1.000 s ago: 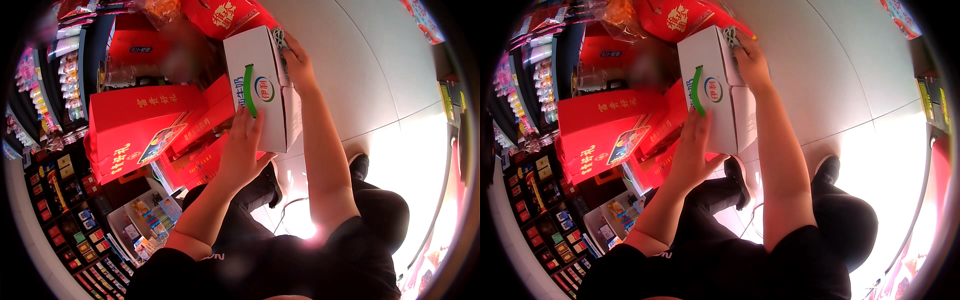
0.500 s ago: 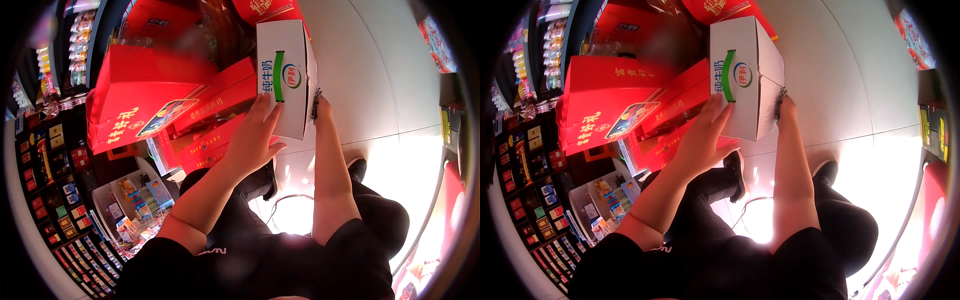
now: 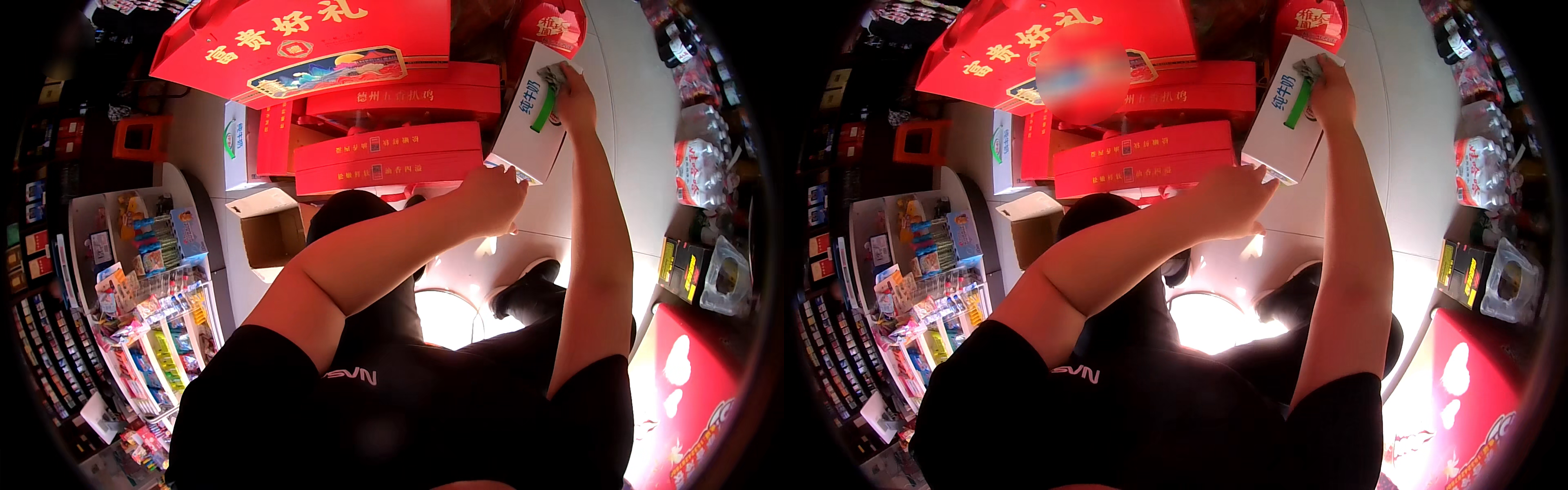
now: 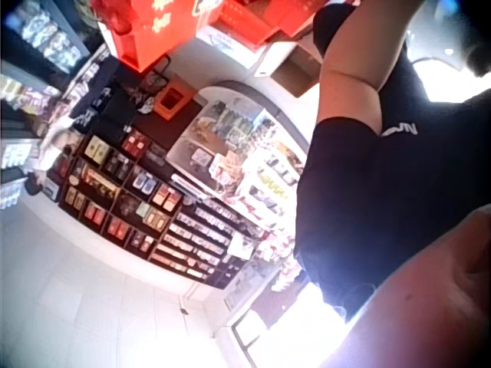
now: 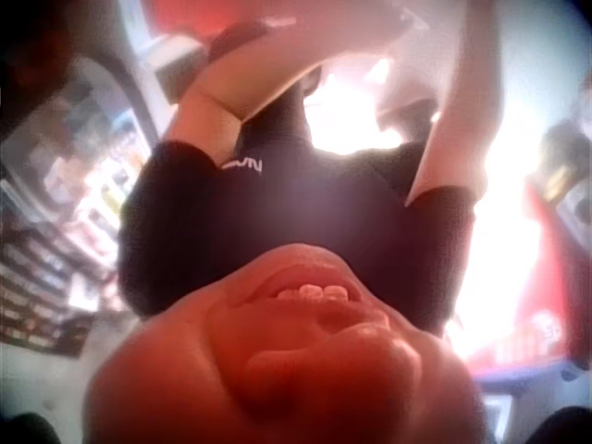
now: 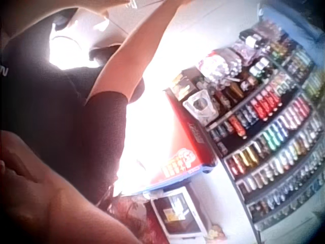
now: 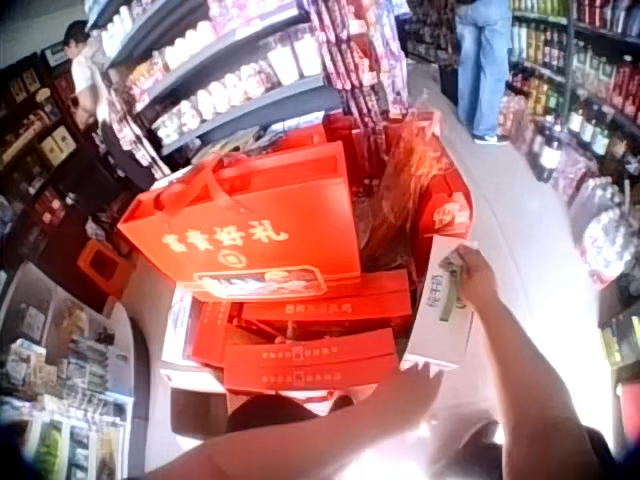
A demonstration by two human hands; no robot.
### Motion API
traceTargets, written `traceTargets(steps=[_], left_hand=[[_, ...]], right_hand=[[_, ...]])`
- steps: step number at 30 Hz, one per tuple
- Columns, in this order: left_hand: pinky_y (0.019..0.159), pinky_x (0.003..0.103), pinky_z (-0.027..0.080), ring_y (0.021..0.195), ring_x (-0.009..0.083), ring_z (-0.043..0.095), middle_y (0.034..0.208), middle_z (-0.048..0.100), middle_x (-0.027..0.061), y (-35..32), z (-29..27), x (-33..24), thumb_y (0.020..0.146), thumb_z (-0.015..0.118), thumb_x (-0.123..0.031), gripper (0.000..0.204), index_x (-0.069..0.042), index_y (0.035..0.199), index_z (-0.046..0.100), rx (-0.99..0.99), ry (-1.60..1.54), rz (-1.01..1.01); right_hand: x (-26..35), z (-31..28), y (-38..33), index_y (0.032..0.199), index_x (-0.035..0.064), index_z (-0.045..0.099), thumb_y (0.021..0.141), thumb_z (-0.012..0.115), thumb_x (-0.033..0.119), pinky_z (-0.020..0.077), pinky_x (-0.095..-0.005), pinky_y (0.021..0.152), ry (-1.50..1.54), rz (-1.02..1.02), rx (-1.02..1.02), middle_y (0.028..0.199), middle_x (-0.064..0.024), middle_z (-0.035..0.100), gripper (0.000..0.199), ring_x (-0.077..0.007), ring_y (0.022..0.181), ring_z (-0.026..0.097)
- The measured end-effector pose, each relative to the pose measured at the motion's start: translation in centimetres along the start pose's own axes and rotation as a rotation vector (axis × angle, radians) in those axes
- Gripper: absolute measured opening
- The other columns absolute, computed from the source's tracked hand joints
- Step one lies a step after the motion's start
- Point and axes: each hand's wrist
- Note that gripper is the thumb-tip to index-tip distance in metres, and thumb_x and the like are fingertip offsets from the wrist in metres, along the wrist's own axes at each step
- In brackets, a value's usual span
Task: The person sits on a small stool in a store aisle and wipes the surfaces of various snack packages and boxes on the shelves using a cloth. They handle items one at a time, wiping the front and sides of the packaging before placing them back.
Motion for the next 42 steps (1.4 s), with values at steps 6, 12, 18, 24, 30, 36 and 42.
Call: traceTargets(steps=[6,12,18,24,30,36,42], left_hand=[[0.08,0.042,0.052,0.1,0.0313,0.063,0.103,0.064,0.0161,-0.9,-0.9,2.4,0.073,0.078,-0.041,0.059,0.0,0.112,0.062,0.016,-0.088,0.028],[0.07,0.043,0.053,0.083,0.0307,0.066,0.082,0.067,0.0121,-2.4,-3.3,4.2,0.073,0.076,-0.045,0.044,-0.003,0.086,0.072,-0.094,-0.112,0.017],[0.069,0.043,0.053,0.083,0.0299,0.066,0.081,0.067,0.0127,-3.8,-4.2,5.6,0.075,0.075,-0.046,0.046,-0.002,0.087,0.073,-0.025,-0.136,0.054],[0.072,0.044,0.053,0.09,0.031,0.066,0.095,0.065,0.0146,-4.2,-3.3,6.0,0.075,0.076,-0.047,0.054,-0.002,0.104,0.067,0.082,-0.124,0.13],[0.076,0.044,0.052,0.097,0.0319,0.064,0.11,0.06,0.0173,-4.1,-3.1,6.5,0.073,0.077,-0.045,0.065,-0.002,0.117,0.058,0.127,-0.16,0.112],[0.078,0.044,0.052,0.097,0.0331,0.063,0.11,0.059,0.0177,-3.7,-2.1,7.6,0.074,0.077,-0.045,0.063,-0.003,0.116,0.058,0.034,-0.174,0.062],[0.076,0.042,0.053,0.094,0.031,0.065,0.107,0.063,0.0159,-2.3,-1.8,8.4,0.074,0.076,-0.045,0.06,-0.002,0.113,0.063,0.03,-0.163,-0.027]], right_hand=[[1.7,-1.0,-7.5,0.132,0.0198,0.056,0.091,0.044,0.006,0.0456,-0.0389,0.099,0.169,-0.082,0.002,0.132,-0.0143,0.057,0.045,-0.0329,0.119,0.056],[7.1,-2.7,-19.1,0.117,0.0068,0.064,0.085,0.041,-0.007,0.0436,-0.0403,0.102,0.128,-0.168,0.053,0.122,-0.0143,0.062,0.042,-0.0345,0.127,0.05],[12.3,-5.5,-13.9,0.113,0.0057,0.066,0.085,0.043,-0.006,0.05,-0.0325,0.087,0.273,-0.082,-0.022,0.111,-0.012,0.067,0.038,-0.0258,0.1,0.065],[9.7,-1.7,3.2,0.124,0.0149,0.064,0.09,0.045,0.011,0.0485,-0.0376,0.091,-0.067,-0.203,0.036,0.116,-0.0144,0.066,0.039,-0.0316,0.108,0.063],[6.2,3.7,6.0,0.13,0.0151,0.057,0.091,0.045,0.014,0.0469,-0.042,0.095,-0.308,-0.186,0.312,0.133,-0.0198,0.053,0.042,-0.0388,0.114,0.057],[12.3,1.2,-5.2,0.129,0.0119,0.057,0.084,0.049,0.004,0.0466,-0.0464,0.097,-0.374,-0.374,0.34,0.14,-0.0216,0.045,0.046,-0.0402,0.123,0.049],[14.3,-4.9,-9.6,0.099,0.0077,0.07,0.081,0.048,0.005,0.0503,-0.0368,0.08,0.119,-0.138,0.468,0.102,-0.0117,0.067,0.028,-0.031,0.093,0.063]])
Point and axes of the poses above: each hand's wrist, its own y-axis towards the middle knuckle, its own z-axis out of the palm, x = y × z
